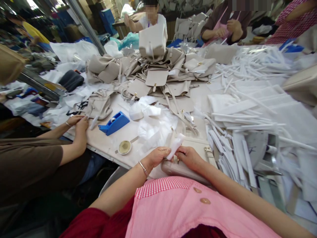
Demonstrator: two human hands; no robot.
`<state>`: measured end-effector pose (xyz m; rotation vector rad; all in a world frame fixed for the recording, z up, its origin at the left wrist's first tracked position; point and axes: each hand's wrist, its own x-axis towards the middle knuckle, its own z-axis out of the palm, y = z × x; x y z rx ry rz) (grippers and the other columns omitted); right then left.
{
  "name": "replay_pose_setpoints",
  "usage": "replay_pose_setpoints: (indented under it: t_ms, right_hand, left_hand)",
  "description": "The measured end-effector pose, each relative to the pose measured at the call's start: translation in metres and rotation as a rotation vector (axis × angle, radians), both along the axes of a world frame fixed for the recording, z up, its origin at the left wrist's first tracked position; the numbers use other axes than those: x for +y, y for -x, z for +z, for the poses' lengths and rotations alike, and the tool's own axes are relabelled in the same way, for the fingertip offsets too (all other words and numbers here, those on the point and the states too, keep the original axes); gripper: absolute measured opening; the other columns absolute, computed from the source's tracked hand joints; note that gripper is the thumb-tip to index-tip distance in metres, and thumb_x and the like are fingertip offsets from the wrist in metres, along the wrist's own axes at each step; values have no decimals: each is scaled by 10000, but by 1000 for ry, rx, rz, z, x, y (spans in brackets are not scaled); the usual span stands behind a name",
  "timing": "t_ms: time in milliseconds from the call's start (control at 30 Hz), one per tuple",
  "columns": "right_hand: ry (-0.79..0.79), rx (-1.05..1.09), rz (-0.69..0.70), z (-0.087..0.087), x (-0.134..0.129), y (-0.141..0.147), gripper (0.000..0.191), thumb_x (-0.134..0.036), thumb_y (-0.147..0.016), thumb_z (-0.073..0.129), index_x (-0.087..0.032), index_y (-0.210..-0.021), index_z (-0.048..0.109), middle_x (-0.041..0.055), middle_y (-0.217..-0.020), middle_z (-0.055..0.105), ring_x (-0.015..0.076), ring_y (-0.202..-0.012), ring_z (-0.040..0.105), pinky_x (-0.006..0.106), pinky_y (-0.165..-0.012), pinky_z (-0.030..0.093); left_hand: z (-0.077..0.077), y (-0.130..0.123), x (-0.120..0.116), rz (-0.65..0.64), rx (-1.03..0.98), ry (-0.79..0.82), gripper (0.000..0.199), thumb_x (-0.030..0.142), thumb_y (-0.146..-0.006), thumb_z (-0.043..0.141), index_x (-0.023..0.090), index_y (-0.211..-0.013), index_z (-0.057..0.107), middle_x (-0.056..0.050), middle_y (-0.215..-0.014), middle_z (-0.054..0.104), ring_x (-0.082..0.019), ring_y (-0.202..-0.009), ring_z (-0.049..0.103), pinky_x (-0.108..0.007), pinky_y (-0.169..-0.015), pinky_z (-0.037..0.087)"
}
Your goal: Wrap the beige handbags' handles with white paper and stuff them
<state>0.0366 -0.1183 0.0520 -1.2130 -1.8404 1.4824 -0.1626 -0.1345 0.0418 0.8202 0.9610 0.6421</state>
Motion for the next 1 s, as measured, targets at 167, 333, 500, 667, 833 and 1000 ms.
replay_pose_setpoints:
  t_ms: [167, 333, 500, 667, 833, 1000]
  right_hand:
    - [31, -191, -208, 2, -1, -4, 341, -409, -859, 521, -160, -685, 676, 7, -591, 616, 144, -585, 538, 251, -576, 373]
    - [216, -171, -210, 7, -10, 15, 346, -363, -842, 552, -136, -601, 651, -4, -508, 569, 117, -519, 496, 230, -508, 340]
    - [32, -76, -111, 23, -13, -14, 184, -219, -807, 575, -167, -914, 715, 44, -852, 719, 163, -768, 627, 253, -711, 456]
    - [-115, -602, -405, 25, -29, -85, 267, -392, -864, 566, -165, -969, 661, 126, -922, 694, 250, -897, 630, 346, -799, 434]
    - [89, -737, -373, -2, -50, -101, 322, -438, -766, 666, -180, -955, 625, 118, -894, 703, 259, -843, 658, 322, -699, 409]
    - [120, -680, -454, -13, -58, -104, 307, -384, -743, 672, -164, -949, 616, 112, -901, 708, 235, -840, 657, 296, -676, 401]
  left_hand:
    - [3, -10, -5, 39, 213, -49, 475, 566, -824, 569, 116, -694, 647, -41, -641, 628, -127, -591, 519, -244, -606, 387]
    - [14, -23, -3, -34, 541, -382, 418, 461, -909, 439, 174, -636, 570, -12, -627, 578, -145, -627, 506, -257, -637, 387]
    - [10, -23, 9, -12, 728, -438, 501, 519, -954, 323, 186, -670, 568, -26, -629, 579, -165, -612, 516, -277, -614, 386]
    - [12, -19, 19, -120, 1190, -417, 346, 399, -927, 412, 173, -785, 632, -93, -722, 645, -247, -785, 618, -357, -777, 439]
    - [35, -54, 20, -90, 1235, -895, 304, 242, -849, 526, 159, -1127, 618, -170, -1174, 614, -306, -1156, 517, -477, -1030, 340]
    - [27, -127, 19, -367, 688, -346, 361, 485, -844, 547, 143, -852, 665, -91, -802, 670, -204, -745, 626, -328, -696, 495]
